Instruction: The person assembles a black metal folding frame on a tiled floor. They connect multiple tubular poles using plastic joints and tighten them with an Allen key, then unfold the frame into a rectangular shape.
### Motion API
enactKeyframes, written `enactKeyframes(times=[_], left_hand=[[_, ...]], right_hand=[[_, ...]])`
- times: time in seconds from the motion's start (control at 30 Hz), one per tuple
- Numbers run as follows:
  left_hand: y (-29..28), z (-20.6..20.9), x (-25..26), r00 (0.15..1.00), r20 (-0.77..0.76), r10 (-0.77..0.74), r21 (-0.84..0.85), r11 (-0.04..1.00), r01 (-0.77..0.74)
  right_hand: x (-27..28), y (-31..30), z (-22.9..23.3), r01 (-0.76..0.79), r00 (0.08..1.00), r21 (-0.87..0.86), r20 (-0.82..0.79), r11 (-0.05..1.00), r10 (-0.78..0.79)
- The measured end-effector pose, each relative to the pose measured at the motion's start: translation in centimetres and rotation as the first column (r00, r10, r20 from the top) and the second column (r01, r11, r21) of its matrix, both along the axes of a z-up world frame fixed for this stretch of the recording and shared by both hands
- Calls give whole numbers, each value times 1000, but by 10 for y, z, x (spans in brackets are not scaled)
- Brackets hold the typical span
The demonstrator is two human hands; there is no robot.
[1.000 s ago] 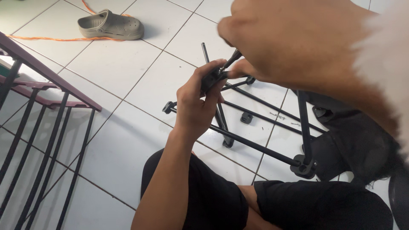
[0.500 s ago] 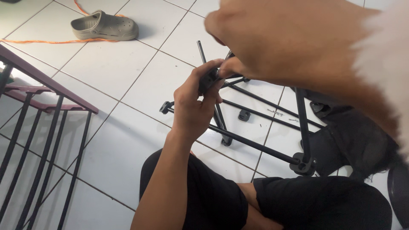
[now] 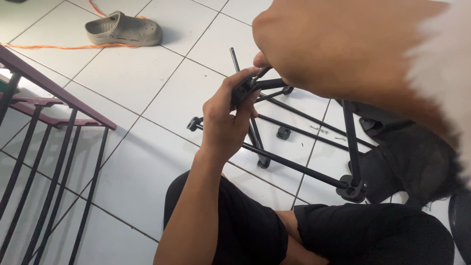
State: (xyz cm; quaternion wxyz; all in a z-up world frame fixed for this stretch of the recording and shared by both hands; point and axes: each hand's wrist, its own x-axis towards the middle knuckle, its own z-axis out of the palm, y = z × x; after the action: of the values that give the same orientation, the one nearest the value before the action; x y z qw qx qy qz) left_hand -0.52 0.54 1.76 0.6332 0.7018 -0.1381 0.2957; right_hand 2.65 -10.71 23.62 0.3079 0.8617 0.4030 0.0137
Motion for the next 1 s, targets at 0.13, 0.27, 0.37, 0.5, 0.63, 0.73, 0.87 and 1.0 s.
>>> enactKeyframes(times=[0.13,0.27,0.37,0.5,0.63,0.73,0.87,1.0], left_hand=[[2,0,1,1000,-18,-25,-24,999,24],[1,-3,0,1000,-17,-10,3,1000,10],[1,-4,1,1000,-21,3,2,1000,-3],[2,-3,0,999,-29,-15,-7,1000,15],[1,-2,-1,1000,-3,-10,11,1000,10],[0,-1,-1,1000,11,2,31,1000,-3],[-1,-2,0,1000,13,-16,8,1000,16],[0,-4,-1,1000,0,-8,50,999,8]], right_hand=[[6,0,-6,-168,985,124,46,978,164],[6,-2,-10,-293,956,275,50,916,291],[4,6,-10,36,999,19,-40,999,-36],[3,12,-9,50,997,120,-61,992,-43],[5,8,-11,-68,997,134,-14,989,71],[10,10,-16,22,999,85,-33,996,-19],[26,17,-33,262,961,-40,-82,964,-265],[43,-13,-44,178,658,621,-651,763,377]])
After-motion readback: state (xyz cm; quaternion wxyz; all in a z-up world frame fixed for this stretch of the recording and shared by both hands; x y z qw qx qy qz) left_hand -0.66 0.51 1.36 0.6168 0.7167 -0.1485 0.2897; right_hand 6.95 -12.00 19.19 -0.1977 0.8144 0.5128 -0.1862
